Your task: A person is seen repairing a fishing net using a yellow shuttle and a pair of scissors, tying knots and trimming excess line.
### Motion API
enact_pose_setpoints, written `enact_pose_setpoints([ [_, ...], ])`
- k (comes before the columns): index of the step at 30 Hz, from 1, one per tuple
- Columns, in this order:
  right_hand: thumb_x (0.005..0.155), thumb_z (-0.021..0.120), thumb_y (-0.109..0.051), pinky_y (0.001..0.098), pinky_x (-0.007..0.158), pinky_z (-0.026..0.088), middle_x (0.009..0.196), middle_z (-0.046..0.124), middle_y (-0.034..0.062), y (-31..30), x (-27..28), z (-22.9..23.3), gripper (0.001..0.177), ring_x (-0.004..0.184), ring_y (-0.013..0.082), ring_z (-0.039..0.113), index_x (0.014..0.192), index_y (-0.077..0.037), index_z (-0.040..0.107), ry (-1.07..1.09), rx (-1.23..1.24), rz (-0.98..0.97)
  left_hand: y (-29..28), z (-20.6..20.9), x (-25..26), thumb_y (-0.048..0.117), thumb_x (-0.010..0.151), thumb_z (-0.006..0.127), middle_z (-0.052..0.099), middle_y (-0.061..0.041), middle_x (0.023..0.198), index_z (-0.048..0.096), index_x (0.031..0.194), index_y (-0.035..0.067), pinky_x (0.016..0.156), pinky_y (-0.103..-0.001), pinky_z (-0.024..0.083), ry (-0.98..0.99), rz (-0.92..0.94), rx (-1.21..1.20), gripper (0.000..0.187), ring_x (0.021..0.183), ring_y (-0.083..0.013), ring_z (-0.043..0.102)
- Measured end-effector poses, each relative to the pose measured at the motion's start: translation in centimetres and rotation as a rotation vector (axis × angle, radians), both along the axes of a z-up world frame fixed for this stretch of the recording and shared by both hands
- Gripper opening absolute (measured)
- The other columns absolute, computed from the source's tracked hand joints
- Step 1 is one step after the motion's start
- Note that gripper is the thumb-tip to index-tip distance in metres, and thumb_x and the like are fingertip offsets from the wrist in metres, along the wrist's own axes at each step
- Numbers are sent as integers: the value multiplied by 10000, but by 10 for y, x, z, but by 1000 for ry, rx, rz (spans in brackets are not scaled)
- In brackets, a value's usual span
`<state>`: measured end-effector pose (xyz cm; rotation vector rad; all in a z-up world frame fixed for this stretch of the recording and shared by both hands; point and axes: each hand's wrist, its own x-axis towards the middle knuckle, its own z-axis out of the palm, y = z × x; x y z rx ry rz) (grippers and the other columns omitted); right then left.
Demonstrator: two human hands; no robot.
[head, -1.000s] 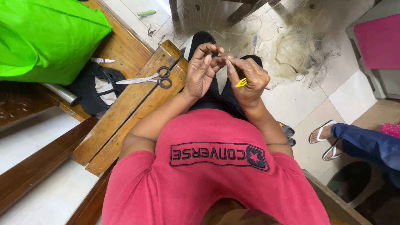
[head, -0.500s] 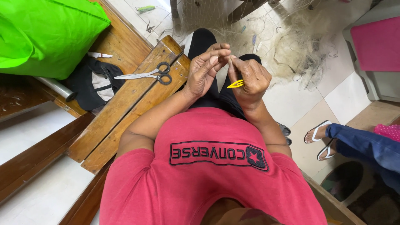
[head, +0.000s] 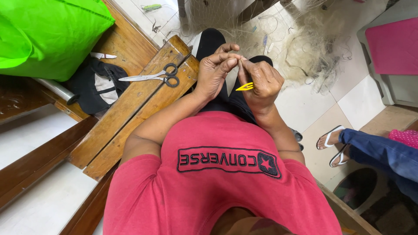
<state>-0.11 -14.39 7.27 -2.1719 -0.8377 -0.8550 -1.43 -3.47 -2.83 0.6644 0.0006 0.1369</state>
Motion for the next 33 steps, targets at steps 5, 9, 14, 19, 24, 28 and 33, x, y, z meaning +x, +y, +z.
enact_pose_setpoints([
  [5,901,795,39,405,521,525,647,584,118,-3,1,0,55,533,321,617,915,-14,801,38,5,10,-4,-10,3,22,945,755,622,-153,1138,762,998,-84,882,-239,614,42,18,2,119,928,-112,661],
  [9,951,764,-17,423,611,521,811,585,153,-10,1,4,99,667,332,614,1048,-5,778,305,136,104,-5,-18,2,-12,948,738,631,-162,1098,748,993,-99,912,-289,625,71,29,-45,98,928,-173,719],
  [14,1025,529,-176,260,780,427,1244,472,72,-29,-4,10,249,894,151,509,1247,-67,502,840,541,248,7,-6,-3,25,937,749,595,-142,1083,768,981,1,999,-342,615,30,-18,-4,53,1151,-155,591],
  [19,1089,554,-305,234,754,483,1132,551,103,-44,-3,17,197,901,143,574,1133,-118,510,805,1030,450,10,-10,-3,15,955,731,567,-132,1139,754,1004,22,1033,-347,608,25,-17,-14,55,989,-163,687],
  [24,1091,545,-371,285,938,464,1151,505,132,-56,-7,19,250,998,185,515,1140,-131,491,735,1038,374,12,-16,-2,63,965,732,565,-120,1146,729,993,42,1018,-343,599,4,2,39,35,951,-183,684],
  [28,1103,543,-397,314,892,515,1192,510,142,-64,-10,18,282,1010,197,575,1172,-130,485,836,925,314,13,-13,-2,133,1007,701,538,-96,1179,689,1019,62,1040,-302,562,12,-27,18,73,969,-133,674],
  [33,1109,538,-306,172,485,327,1073,523,124,-87,-10,2,219,680,117,517,1163,-95,507,1016,942,240,17,-16,1,148,1020,683,548,-61,1168,697,1004,76,1099,-328,497,28,-59,-48,75,1064,-122,631],
])
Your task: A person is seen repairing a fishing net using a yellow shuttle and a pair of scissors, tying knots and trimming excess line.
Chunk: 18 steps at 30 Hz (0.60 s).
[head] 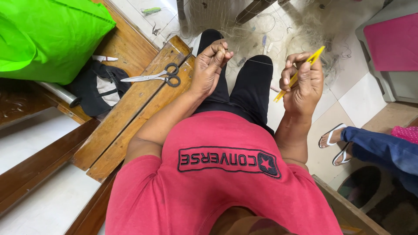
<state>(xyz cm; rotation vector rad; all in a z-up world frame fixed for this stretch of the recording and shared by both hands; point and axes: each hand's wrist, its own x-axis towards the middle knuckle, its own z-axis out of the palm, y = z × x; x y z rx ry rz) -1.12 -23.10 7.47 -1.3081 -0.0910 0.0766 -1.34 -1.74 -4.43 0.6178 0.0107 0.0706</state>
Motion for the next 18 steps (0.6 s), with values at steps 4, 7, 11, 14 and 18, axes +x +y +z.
enact_pose_setpoints([
  [4,1102,533,-170,164,560,402,1164,460,49,-18,2,4,334,769,86,538,1381,5,584,94,-451,172,7,8,3,166,1023,671,546,-48,1109,682,971,88,1079,-285,481,-7,13,-16,95,1095,-75,568],
  [7,1013,651,-35,303,701,542,1038,561,137,-52,15,-2,356,899,216,566,1364,24,650,-180,-880,601,11,5,5,143,1023,664,576,-42,1064,665,976,96,1090,-309,493,9,38,-23,66,1079,-86,586],
  [11,1015,639,-77,296,718,487,927,595,88,-48,18,18,445,648,159,570,1452,-9,590,-201,-881,744,12,2,4,158,1019,677,565,-40,1078,673,980,92,1091,-301,494,2,36,-24,76,1095,-84,573],
  [14,1124,553,-26,258,611,514,918,561,129,-37,24,31,289,710,184,549,1380,94,608,-243,-660,355,12,0,6,142,1023,671,565,-33,1100,674,995,98,1079,-295,496,-2,82,-3,52,1044,-79,601],
  [18,1094,813,46,390,783,508,1074,560,167,-7,43,47,295,928,290,592,1368,-23,731,-865,-1050,220,6,1,4,118,975,723,615,-88,1055,732,974,59,1003,-346,563,-7,227,220,60,1046,-158,628],
])
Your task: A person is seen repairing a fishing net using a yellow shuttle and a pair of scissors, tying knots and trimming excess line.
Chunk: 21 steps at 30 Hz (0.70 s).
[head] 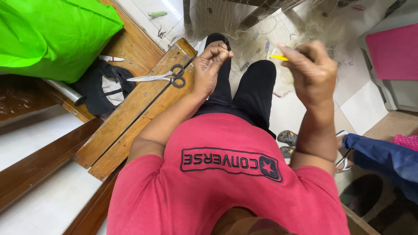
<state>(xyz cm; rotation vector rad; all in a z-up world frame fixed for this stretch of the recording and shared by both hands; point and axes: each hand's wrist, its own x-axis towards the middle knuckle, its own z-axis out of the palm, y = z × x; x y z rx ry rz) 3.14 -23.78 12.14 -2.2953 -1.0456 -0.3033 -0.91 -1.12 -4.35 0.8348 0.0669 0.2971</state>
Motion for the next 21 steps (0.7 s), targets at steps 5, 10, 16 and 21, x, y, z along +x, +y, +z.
enact_pose_setpoints([
  [5,1163,721,-37,287,592,419,905,648,-17,53,29,46,269,694,152,588,1314,-249,790,-552,-410,193,0,8,-7,138,957,749,603,-74,1104,788,999,64,994,-277,572,8,-11,90,94,1123,-138,583],
  [10,1045,658,-159,336,978,494,968,574,-85,100,50,64,193,1054,108,645,887,-265,628,-862,-710,413,3,12,-12,231,971,741,592,-62,1154,780,999,78,984,-292,522,-57,-45,170,160,1187,-144,554],
  [16,968,549,-209,365,1064,350,940,533,-70,132,52,52,121,1023,165,497,894,-253,635,-1031,-850,566,8,5,-15,211,943,778,588,-41,1097,755,961,110,905,-290,437,-86,-49,162,105,1050,-163,538],
  [21,991,609,-244,295,863,399,876,554,-116,141,54,47,225,913,133,541,778,-315,628,-894,-858,638,10,6,-17,135,942,758,557,-39,1072,716,922,88,853,-264,421,-90,-54,188,67,994,-149,518],
])
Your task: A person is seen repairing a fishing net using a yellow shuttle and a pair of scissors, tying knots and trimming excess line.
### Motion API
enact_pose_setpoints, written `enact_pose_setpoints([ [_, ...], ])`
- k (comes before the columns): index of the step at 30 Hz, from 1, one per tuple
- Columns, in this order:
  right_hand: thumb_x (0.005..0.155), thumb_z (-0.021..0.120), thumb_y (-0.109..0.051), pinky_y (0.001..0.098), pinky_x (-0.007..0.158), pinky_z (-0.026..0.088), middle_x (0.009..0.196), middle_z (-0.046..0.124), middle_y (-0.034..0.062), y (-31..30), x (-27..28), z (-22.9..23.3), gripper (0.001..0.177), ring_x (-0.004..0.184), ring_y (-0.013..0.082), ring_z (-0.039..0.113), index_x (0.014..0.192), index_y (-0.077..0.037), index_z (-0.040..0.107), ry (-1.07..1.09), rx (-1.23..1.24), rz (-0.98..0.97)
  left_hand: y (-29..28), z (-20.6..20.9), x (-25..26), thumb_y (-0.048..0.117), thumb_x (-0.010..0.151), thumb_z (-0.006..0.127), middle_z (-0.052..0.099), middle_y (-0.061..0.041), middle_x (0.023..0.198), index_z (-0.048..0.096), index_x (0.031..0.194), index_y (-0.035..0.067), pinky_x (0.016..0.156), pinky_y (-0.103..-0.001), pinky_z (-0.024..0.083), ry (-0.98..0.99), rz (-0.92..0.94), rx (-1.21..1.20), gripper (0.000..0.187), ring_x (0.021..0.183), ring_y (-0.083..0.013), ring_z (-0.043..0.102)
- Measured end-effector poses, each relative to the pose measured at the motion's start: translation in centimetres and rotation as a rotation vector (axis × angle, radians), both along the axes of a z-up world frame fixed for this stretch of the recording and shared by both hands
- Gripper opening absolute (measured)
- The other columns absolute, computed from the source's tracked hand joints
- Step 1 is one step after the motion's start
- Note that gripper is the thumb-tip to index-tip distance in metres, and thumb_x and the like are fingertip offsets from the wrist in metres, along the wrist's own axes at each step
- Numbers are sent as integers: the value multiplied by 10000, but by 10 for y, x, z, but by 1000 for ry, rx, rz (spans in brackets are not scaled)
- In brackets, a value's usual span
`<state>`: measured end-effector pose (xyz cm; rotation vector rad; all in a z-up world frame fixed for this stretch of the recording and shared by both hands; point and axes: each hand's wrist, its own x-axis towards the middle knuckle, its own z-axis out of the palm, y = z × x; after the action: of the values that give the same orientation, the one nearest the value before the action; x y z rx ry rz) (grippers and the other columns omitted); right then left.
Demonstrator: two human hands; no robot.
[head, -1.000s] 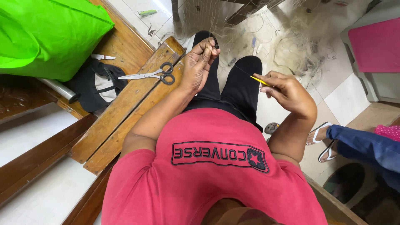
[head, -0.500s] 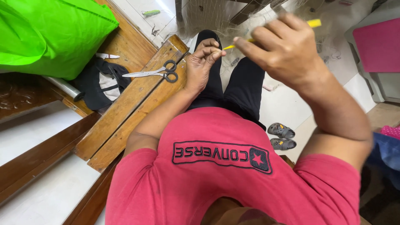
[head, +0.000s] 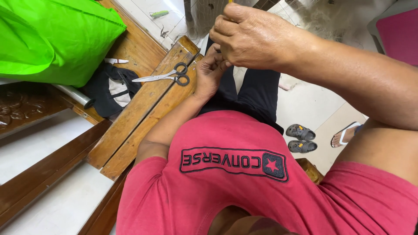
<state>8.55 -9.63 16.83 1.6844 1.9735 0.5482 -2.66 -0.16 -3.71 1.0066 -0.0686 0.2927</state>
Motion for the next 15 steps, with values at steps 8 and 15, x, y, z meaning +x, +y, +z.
enact_pose_setpoints([
  [8,1009,581,-242,258,780,414,878,525,-106,-3,-2,4,197,885,111,528,830,-317,548,19,30,-24,4,12,-3,101,960,738,584,-54,1084,720,958,81,871,-258,471,-47,-14,9,26,1025,-152,548],
  [15,973,628,-257,269,752,462,866,573,-91,-5,-6,-7,195,871,136,562,779,-276,644,132,-21,-36,4,12,-3,187,969,731,537,-32,1044,683,882,86,883,-288,413,-83,28,102,142,1024,-163,488],
])
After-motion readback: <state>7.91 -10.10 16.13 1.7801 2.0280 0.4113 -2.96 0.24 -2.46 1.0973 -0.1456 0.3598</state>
